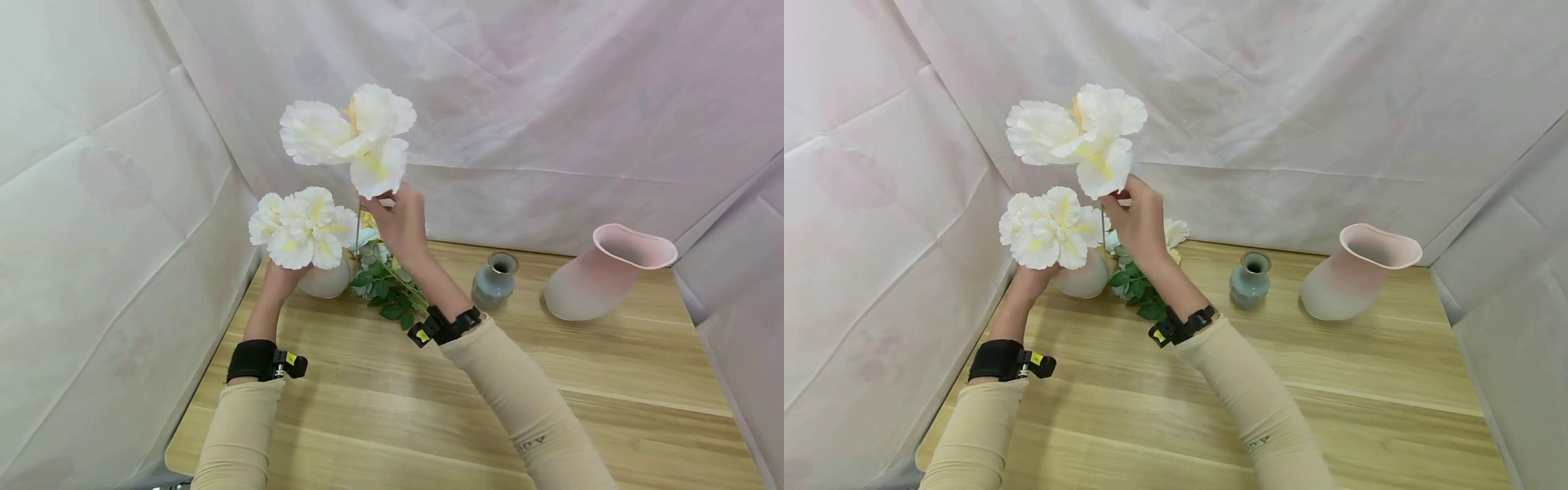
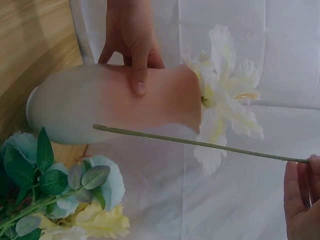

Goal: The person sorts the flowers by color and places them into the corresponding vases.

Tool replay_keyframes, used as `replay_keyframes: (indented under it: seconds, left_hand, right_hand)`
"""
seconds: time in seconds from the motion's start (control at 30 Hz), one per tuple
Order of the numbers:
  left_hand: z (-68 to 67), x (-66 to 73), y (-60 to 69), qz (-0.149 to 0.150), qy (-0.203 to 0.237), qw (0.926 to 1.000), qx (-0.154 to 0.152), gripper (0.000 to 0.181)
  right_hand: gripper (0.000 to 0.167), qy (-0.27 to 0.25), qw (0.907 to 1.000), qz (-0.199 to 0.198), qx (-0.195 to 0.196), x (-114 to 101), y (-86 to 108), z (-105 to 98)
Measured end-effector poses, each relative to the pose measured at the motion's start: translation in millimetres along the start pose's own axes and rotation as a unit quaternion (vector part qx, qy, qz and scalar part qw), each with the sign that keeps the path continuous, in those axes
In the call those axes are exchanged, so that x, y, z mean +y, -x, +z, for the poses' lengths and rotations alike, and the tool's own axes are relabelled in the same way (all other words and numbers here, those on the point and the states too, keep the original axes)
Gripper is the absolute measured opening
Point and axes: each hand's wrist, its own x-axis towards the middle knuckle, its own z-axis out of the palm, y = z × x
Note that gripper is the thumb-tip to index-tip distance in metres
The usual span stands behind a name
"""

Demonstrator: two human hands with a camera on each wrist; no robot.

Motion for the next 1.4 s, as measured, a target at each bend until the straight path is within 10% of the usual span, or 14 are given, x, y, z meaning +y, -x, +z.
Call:
replay_keyframes:
  seconds: [0.53,0.77,1.07,1.3,1.4]
  left_hand:
    - [1.4,3.2,1.4,0.0,0.025,0.9997,0.0,0.065]
    - [-1.1,11.5,11.8,-0.047,0.104,0.9934,-0.001,0.063]
    - [-1.8,12.0,14.6,-0.066,0.109,0.9918,0.007,0.061]
    - [-2.8,5.6,14.5,-0.1,0.127,0.9868,0.006,0.095]
    - [-6.4,17.7,16.9,-0.116,0.133,0.9843,-0.003,0.094]
  right_hand:
    - [0.022,-0.061,0.9971,0.029,0.035,-18,-14.5,27]
    - [0.017,-0.117,0.9868,-0.081,0.078,-28,-30.6,31]
    - [0.033,-0.217,0.9687,-0.085,0.084,-40,-35.8,42]
    - [0.066,-0.015,0.9947,-0.044,0.091,-41,-37.9,46]
    - [0.054,0.074,0.9931,-0.056,0.072,-38,-40.4,49]
